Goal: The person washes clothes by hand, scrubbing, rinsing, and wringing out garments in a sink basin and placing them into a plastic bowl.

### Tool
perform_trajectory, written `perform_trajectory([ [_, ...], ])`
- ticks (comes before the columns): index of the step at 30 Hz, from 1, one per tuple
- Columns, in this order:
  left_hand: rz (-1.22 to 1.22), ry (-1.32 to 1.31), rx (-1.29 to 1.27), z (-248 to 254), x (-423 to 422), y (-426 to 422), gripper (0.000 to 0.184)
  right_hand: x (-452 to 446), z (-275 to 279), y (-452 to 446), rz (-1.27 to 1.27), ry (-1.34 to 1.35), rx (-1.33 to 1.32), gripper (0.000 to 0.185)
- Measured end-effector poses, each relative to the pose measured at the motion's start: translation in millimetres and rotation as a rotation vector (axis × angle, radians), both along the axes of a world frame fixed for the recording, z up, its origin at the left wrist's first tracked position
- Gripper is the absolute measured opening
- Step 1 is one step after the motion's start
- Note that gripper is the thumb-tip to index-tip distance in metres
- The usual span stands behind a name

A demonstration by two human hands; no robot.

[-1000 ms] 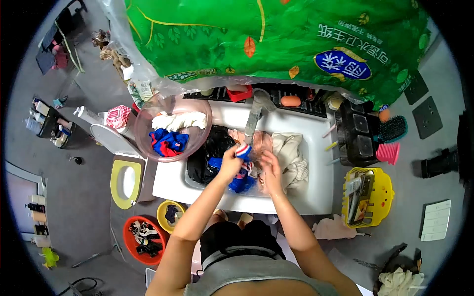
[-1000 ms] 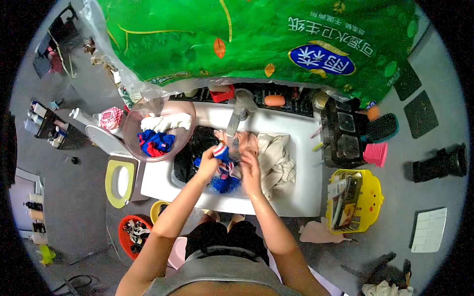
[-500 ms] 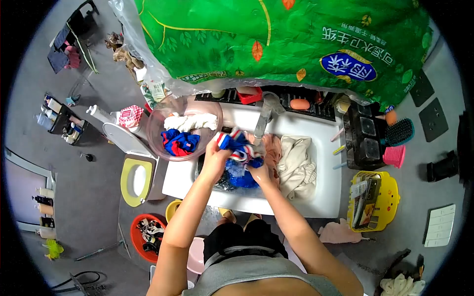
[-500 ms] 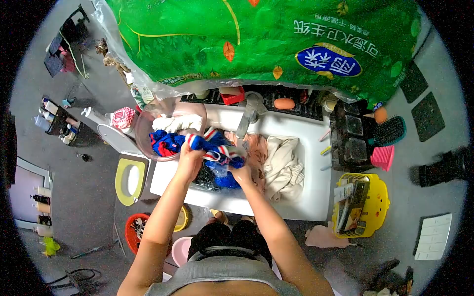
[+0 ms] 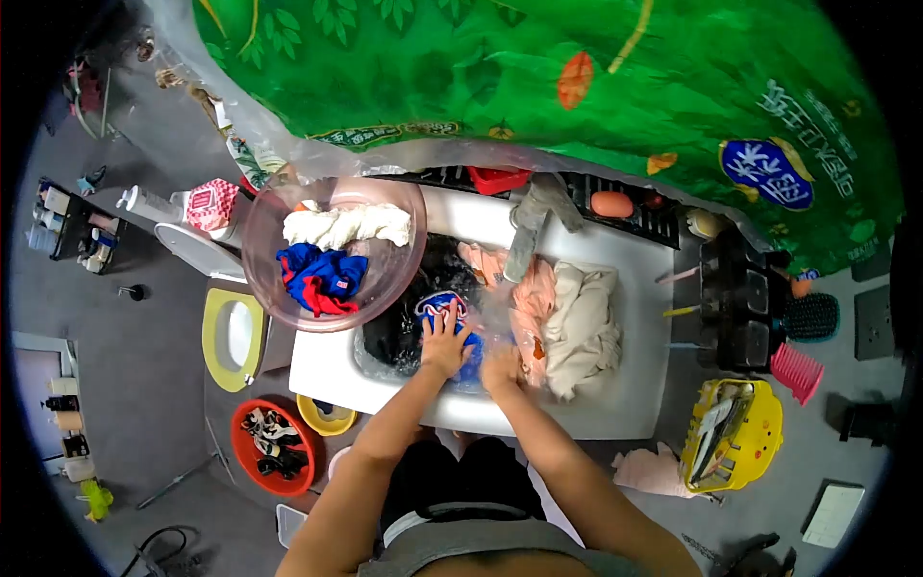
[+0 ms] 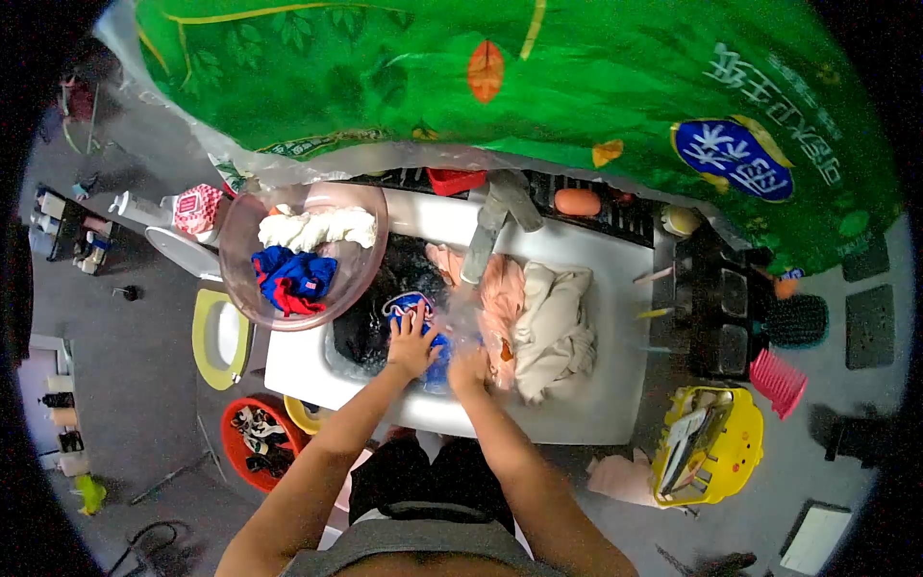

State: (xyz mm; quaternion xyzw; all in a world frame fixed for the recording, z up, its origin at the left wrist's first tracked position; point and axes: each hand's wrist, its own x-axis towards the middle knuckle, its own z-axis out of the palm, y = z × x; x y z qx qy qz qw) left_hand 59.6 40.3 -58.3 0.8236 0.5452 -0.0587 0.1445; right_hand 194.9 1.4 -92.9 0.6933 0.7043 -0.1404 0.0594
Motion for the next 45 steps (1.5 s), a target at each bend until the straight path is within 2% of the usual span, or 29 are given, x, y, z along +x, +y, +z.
perform_trajectory([
  [2, -0.002, 0.107, -0.07, -23, 6, 6, 0.049, -10, 24, 23, -0.092, 0.04, -0.224, 0.026],
  [3, 0.036, 0.094, -0.014, -65, 11, 8, 0.046, -12, 1, 19, -0.1, -0.063, -0.179, 0.026],
  [4, 0.054, 0.049, 0.085, -68, 11, 10, 0.043, -13, -1, 20, -0.04, -0.078, -0.105, 0.027],
  [6, 0.009, -0.178, -0.292, -91, 17, 44, 0.044, -11, 0, 25, 0.088, -0.114, 0.051, 0.027],
  [7, -0.003, -0.3, -0.253, -113, 18, 48, 0.043, -10, 12, 33, 0.065, -0.1, -0.12, 0.037],
  [8, -0.014, -0.421, -0.216, -137, 18, 48, 0.043, -5, 22, 31, 0.113, -0.037, -0.065, 0.041],
  [10, -0.056, -0.438, -0.239, -118, 19, 40, 0.041, 15, 37, 19, 0.212, 0.095, 0.034, 0.048],
  [12, -0.115, -0.224, -0.328, -22, 15, 48, 0.039, 32, 30, 8, 0.311, 0.051, 0.118, 0.054],
  [13, -0.02, -0.431, -0.099, -50, 11, 32, 0.034, 36, 12, 6, 0.321, 0.021, 0.145, 0.054],
  [14, 0.123, -0.552, -0.143, -39, 8, 20, 0.032, 37, -9, 4, 0.328, -0.006, 0.169, 0.054],
  [15, 0.267, -0.673, -0.184, -16, 9, 10, 0.031, 30, -30, 13, 0.091, 0.018, -0.033, 0.045],
  [16, 0.412, -0.795, -0.218, -3, 11, 1, 0.03, 21, -17, 21, 0.099, -0.045, -0.006, 0.043],
  [17, 0.488, -0.871, -0.088, -9, 13, -12, 0.025, 14, -3, 25, 0.106, -0.11, 0.02, 0.041],
  [19, 0.882, -1.236, -0.491, -5, 15, -34, 0.028, 6, 19, 41, 0.081, -0.132, -0.063, 0.041],
  [20, 1.073, -1.412, -0.703, -3, 16, -40, 0.031, 8, 29, 44, 0.139, -0.138, 0.013, 0.042],
  [22, 1.274, -1.469, -1.303, 22, 15, -48, 0.068, 7, 83, 40, 0.254, -0.156, 0.165, 0.044],
  [24, 1.153, -1.68, -1.554, 41, 26, -50, 0.084, 9, 101, 29, 0.254, -0.015, 0.221, 0.042],
  [27, 1.259, -2.112, -1.601, 48, 46, -38, 0.079, 5, 136, 9, 0.248, 0.144, 0.327, 0.038],
  [28, 1.102, -2.33, -1.524, 38, 50, -34, 0.067, 9, 137, 2, 0.294, 0.258, 0.46, 0.034],
  [30, 0.977, -2.442, -1.467, 24, 58, -25, 0.063, 19, 138, -10, 0.2, 0.542, 0.557, 0.03],
  [32, 0.901, -2.503, -1.438, 39, 59, -26, 0.062, 37, 104, -19, -0.265, 1.064, 0.194, 0.027],
  [33, 0.955, -2.467, -1.404, 33, 62, -24, 0.066, 37, 107, -23, -0.384, 1.343, 0.143, 0.025],
  [34, 0.946, -2.48, -1.382, 47, 62, -26, 0.057, 41, 130, -26, -0.517, 1.378, -0.075, 0.029],
  [36, 0.979, -2.539, -1.378, 27, 72, -20, 0.046, 36, 129, -30, -0.903, 1.824, -0.282, 0.031],
  [39, 1.063, -2.509, -1.317, 86, 66, -29, 0.033, 34, 116, -39, -0.951, 2.651, -0.729, 0.03],
  [42, 0.931, -2.371, -1.437, 65, 61, -13, 0.029, 38, 120, -30, -1.045, 2.371, -0.914, 0.018],
  [43, 0.981, -2.297, -1.369, 67, 59, -11, 0.024, 39, 126, -26, -1.188, 2.043, -0.698, 0.02],
  [44, 1.124, -2.267, -1.194, 70, 63, -8, 0.021, 48, 124, -22, -1.096, 1.899, -0.68, 0.025],
  [45, 1.146, -2.19, -1.114, 66, 64, -5, 0.02, 50, 129, -16, -0.873, 1.51, -0.419, 0.024],
])
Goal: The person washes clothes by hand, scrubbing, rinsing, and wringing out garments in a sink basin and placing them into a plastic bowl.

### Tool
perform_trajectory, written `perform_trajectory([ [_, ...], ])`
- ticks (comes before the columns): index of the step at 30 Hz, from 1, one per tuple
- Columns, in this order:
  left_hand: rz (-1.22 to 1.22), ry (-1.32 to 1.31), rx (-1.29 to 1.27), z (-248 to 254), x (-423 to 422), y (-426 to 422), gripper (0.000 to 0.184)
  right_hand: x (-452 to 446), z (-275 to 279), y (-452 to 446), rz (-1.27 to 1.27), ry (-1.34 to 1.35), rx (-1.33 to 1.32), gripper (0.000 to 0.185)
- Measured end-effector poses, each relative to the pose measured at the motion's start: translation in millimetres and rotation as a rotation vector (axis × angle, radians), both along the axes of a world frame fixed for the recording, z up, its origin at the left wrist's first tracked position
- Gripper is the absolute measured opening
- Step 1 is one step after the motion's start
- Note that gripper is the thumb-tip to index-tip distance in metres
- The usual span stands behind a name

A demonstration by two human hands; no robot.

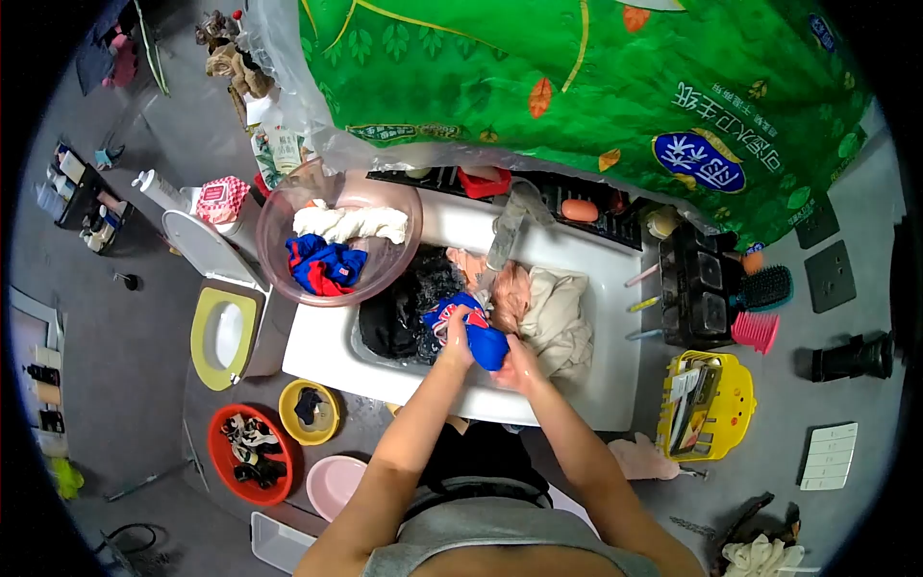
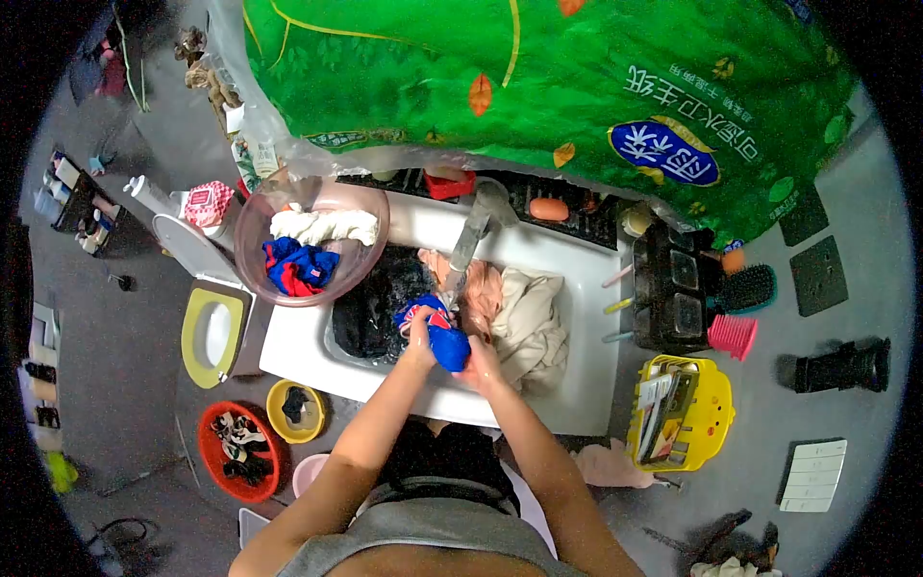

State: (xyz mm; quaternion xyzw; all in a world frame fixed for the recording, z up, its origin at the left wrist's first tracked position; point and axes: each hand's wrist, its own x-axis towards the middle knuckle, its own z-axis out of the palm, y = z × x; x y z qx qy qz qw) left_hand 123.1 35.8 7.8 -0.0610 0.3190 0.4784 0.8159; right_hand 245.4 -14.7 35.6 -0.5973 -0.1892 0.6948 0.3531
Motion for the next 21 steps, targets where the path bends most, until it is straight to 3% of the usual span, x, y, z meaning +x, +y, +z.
perform_trajectory([
  [2, 0.078, 0.191, -0.005, -20, 3, 9, 0.019, -1, 10, 2, 0.224, -0.707, 0.504, 0.033],
  [4, 0.245, 0.365, -0.028, -33, 12, 17, 0.019, -10, 21, -3, 0.37, -1.201, 1.155, 0.048],
  [5, 0.257, 0.349, -0.064, -34, 16, 16, 0.019, -23, 28, -12, 0.503, -1.332, 1.037, 0.056],
  [7, 0.282, 0.318, -0.132, -8, 20, 12, 0.019, -30, 15, -8, 0.411, -1.407, 0.931, 0.068],
  [8, 0.265, 0.29, -0.144, 6, 20, 9, 0.02, -25, -2, 3, 0.401, -1.35, 0.887, 0.066],
  [11, 0.299, 0.215, 0.015, -7, 19, 4, 0.02, -19, -30, 30, 0.435, -1.095, 0.703, 0.055],
  [13, 0.162, 0.231, 0.064, -20, 4, 9, 0.021, -27, -2, 35, 0.534, -0.832, 0.527, 0.043],
  [14, 0.092, 0.236, 0.086, -28, -4, 10, 0.021, -21, -8, 33, 0.533, -0.648, 0.45, 0.023],
  [17, -0.201, 0.137, 0.079, 21, -30, 14, 0.029, -26, 6, 28, 0.352, 0.103, 0.021, 0.019],
  [19, -0.371, 0.05, 0.04, 13, -42, 23, 0.035, -28, 0, 20, 0.52, 0.483, 0.086, 0.027],
  [21, -0.487, 0.009, 0.068, 10, -47, 22, 0.041, -44, -17, 14, 0.331, 1.222, -0.244, 0.03],
])
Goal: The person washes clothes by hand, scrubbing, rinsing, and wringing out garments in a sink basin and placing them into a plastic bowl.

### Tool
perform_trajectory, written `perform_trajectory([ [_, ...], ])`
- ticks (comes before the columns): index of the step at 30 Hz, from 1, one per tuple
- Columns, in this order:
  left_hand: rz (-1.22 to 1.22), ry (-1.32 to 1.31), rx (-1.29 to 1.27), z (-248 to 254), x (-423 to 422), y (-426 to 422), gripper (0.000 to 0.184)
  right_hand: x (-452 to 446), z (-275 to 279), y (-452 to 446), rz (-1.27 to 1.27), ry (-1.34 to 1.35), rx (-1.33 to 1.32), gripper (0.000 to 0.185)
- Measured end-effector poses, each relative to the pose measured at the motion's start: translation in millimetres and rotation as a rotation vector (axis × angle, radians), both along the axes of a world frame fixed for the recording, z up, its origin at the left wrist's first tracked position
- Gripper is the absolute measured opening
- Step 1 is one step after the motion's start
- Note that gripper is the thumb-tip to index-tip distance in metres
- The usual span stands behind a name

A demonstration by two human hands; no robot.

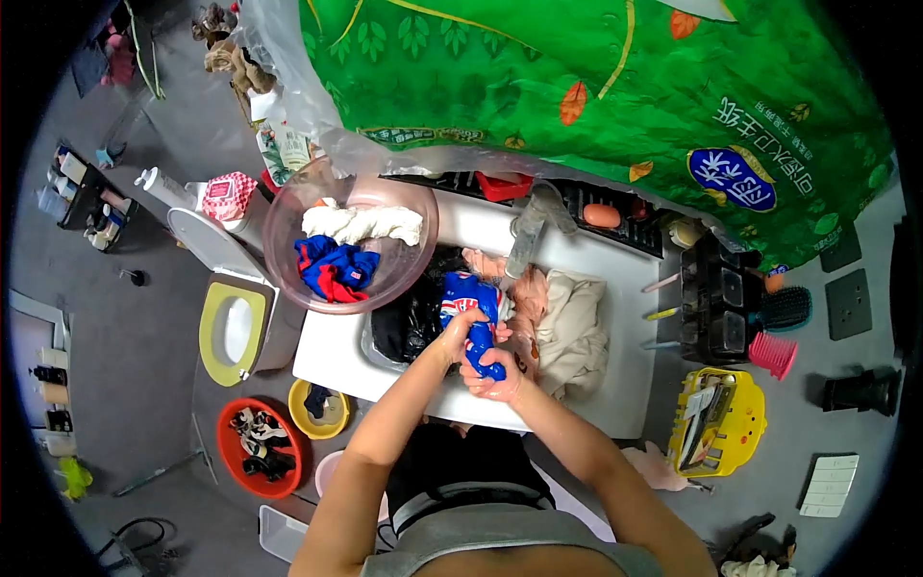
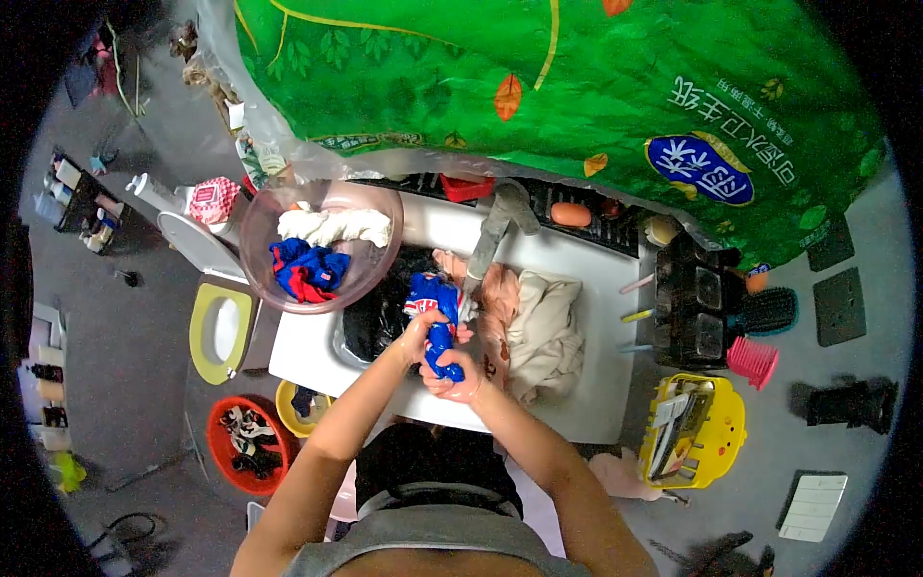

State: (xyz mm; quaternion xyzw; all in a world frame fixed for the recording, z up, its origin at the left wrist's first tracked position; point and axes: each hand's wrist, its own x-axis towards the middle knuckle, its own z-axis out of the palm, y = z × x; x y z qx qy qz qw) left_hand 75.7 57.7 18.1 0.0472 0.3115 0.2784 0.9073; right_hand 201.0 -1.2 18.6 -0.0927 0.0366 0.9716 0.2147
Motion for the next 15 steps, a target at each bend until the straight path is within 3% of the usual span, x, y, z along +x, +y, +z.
perform_trajectory([
  [1, -0.04, -0.033, 0.036, -4, 0, 1, 0.04, -5, -5, -7, -0.034, 0.032, -0.02, 0.035],
  [4, -0.042, 0.11, 0.043, -7, 6, 1, 0.033, 6, -19, -10, -0.019, -0.198, 0.033, 0.051],
  [5, 0.028, 0.163, -0.09, -8, 12, -2, 0.028, 14, -24, -7, 0.03, -0.244, 0.087, 0.068],
  [6, 0.088, 0.073, -0.145, -7, 15, -3, 0.028, 22, -14, -5, 0.09, -0.372, 0.127, 0.077],
  [8, 0.296, -0.34, -0.182, -5, 22, -10, 0.025, 15, -2, 0, -0.204, -0.734, 0.003, 0.067],
  [11, 0.331, -0.657, -0.322, 2, 30, -25, 0.027, -1, 9, 11, -0.366, -0.536, 0.093, 0.065],
  [13, 0.276, -1.019, -0.387, -11, 36, -35, 0.035, -4, 17, 16, -0.383, -0.657, 0.038, 0.06],
  [15, 0.28, -1.199, -0.6, -13, 36, -52, 0.043, -5, 25, 22, -0.398, -0.777, -0.016, 0.054],
])
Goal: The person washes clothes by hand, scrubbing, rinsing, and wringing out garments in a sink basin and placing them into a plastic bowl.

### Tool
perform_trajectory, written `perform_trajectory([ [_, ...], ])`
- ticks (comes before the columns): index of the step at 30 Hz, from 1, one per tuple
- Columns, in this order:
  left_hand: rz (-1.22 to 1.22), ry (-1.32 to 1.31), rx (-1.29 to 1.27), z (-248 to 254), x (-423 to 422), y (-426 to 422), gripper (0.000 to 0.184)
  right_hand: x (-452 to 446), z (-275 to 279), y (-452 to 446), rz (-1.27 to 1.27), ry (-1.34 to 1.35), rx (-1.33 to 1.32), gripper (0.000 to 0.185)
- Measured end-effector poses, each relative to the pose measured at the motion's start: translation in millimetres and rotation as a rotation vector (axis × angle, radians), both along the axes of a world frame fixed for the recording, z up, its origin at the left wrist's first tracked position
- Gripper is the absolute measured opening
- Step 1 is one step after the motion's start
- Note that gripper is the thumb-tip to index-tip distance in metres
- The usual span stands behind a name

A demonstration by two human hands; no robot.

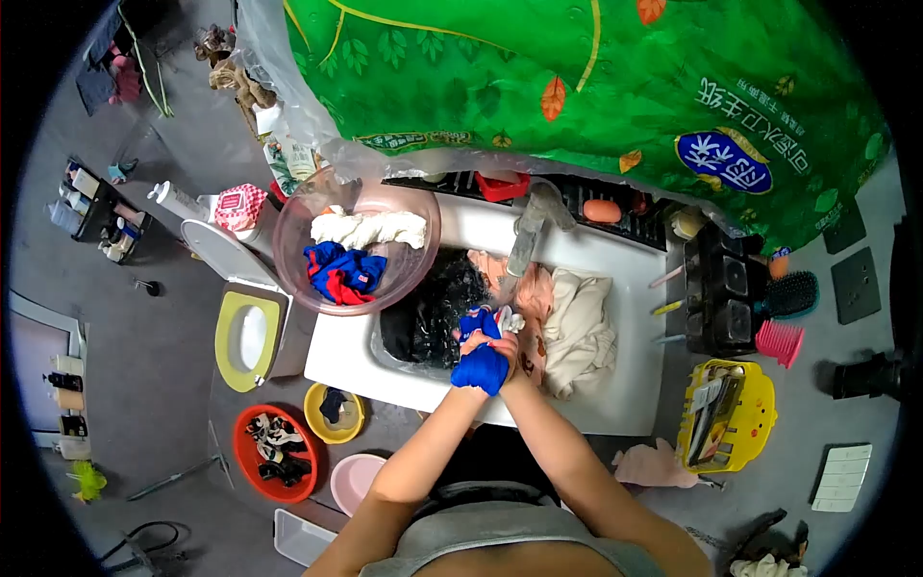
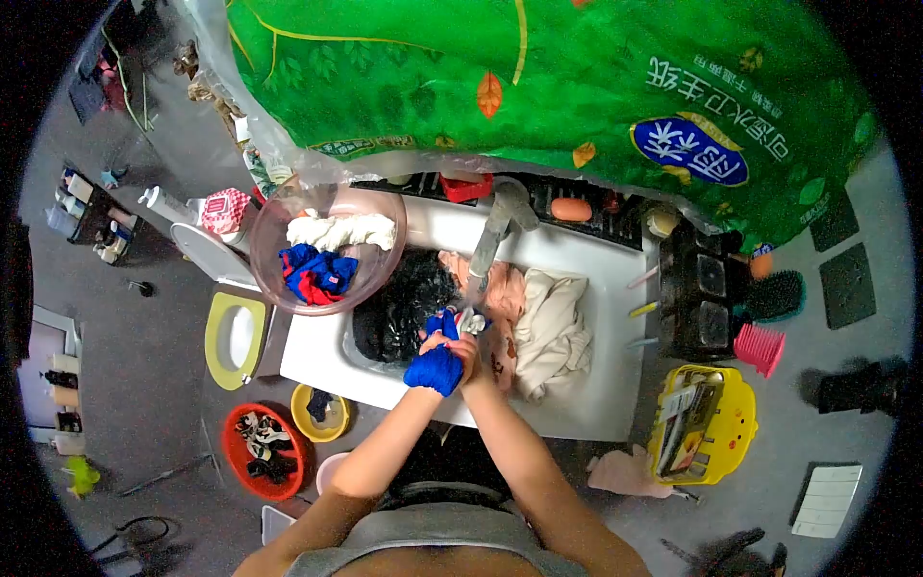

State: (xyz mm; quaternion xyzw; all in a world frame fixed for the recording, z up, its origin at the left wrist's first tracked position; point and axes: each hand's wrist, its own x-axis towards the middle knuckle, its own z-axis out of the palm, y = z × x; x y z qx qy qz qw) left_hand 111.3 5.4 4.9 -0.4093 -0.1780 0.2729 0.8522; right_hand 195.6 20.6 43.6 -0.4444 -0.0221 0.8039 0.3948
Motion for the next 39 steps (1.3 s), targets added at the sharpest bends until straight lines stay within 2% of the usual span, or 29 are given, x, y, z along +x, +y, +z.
perform_trajectory([
  [1, -0.054, 0.092, -0.017, 6, -11, -7, 0.046, -1, 3, 1, -0.019, -0.053, -0.034, 0.052],
  [3, 0.036, 0.558, -0.171, 9, -24, -12, 0.055, -3, 5, 1, -0.057, -0.164, -0.1, 0.046],
  [4, 0.026, 0.629, -0.133, 7, -34, -13, 0.053, -4, -10, 1, -0.12, -0.047, 0.037, 0.044],
  [5, -0.023, 0.655, -0.073, 5, -43, -11, 0.053, 4, -23, 1, -0.063, 0.081, 0.065, 0.042],
  [7, -0.119, 0.7, 0.053, 8, -60, -8, 0.053, -1, -36, 7, -0.053, 0.161, 0.25, 0.037],
  [8, -0.09, 0.854, 0.242, 0, -60, -4, 0.049, 1, -41, 5, -0.033, 0.161, 0.324, 0.033],
  [10, -0.1, 1.197, 0.538, 7, -61, 0, 0.037, -4, -28, 4, 0.133, -0.287, 0.42, 0.033],
  [11, -0.198, 1.338, 0.555, 11, -57, -3, 0.031, -7, -21, 4, 0.193, -0.501, 0.512, 0.031],
  [12, -0.176, 1.479, 0.602, 7, -52, -2, 0.031, -12, -14, 6, 0.251, -0.671, 0.582, 0.028],
  [14, -0.194, 1.8, 0.626, -1, -39, -2, 0.031, -14, -35, 12, 0.2, -0.822, 0.666, 0.029],
  [15, -0.044, 1.983, 0.554, 4, -28, -8, 0.03, -16, -36, 14, 0.172, -0.898, 0.709, 0.029],
  [17, 0.011, 2.167, 0.715, -11, -25, -12, 0.03, -16, -37, 14, 0.193, -1.146, 0.658, 0.029],
  [19, -0.051, 2.41, 0.862, 11, -25, -16, 0.032, -20, -37, 11, 0.173, -1.327, 0.652, 0.025],
  [20, -0.085, 2.53, 0.936, 20, -25, -19, 0.033, -21, -33, 9, 0.137, -1.334, 0.636, 0.025],
  [23, -0.111, 2.662, 1.009, 8, -29, -20, 0.035, -26, -11, 5, 0.258, -1.38, 0.526, 0.025],
  [24, -0.07, 2.644, 0.99, 1, -34, -20, 0.037, -26, -15, 6, 0.276, -1.162, 0.508, 0.026],
  [26, -0.015, 2.822, 1.121, -4, -46, -24, 0.04, -20, -25, 9, 0.306, -0.726, 0.467, 0.028],
  [28, 0.137, 2.96, 1.236, 12, -55, -24, 0.043, -19, -23, 14, 0.273, -0.563, 0.363, 0.029],
  [29, 0.083, 2.918, 1.384, 21, -61, -24, 0.046, -21, -22, 17, 0.258, -0.479, 0.312, 0.029],
  [30, 0.072, 2.94, 1.444, 30, -63, -23, 0.047, -26, -27, 19, 0.243, -0.529, 0.375, 0.045],
  [31, 0.056, 2.96, 1.503, 37, -63, -23, 0.049, -33, -9, 19, 0.2, -0.632, 0.427, 0.037],
  [33, 0.163, 2.981, 1.606, 51, -68, -19, 0.05, -41, -8, 26, 0.066, -0.716, 0.412, 0.031],
  [35, 0.182, 2.964, 1.636, 65, -77, -13, 0.049, -51, -4, 35, -0.076, -0.763, 0.477, 0.016],
  [39, 0.448, 2.911, 1.426, 90, -103, -2, 0.046, -80, 35, 56, -0.062, -0.737, 0.551, 0.013],
])
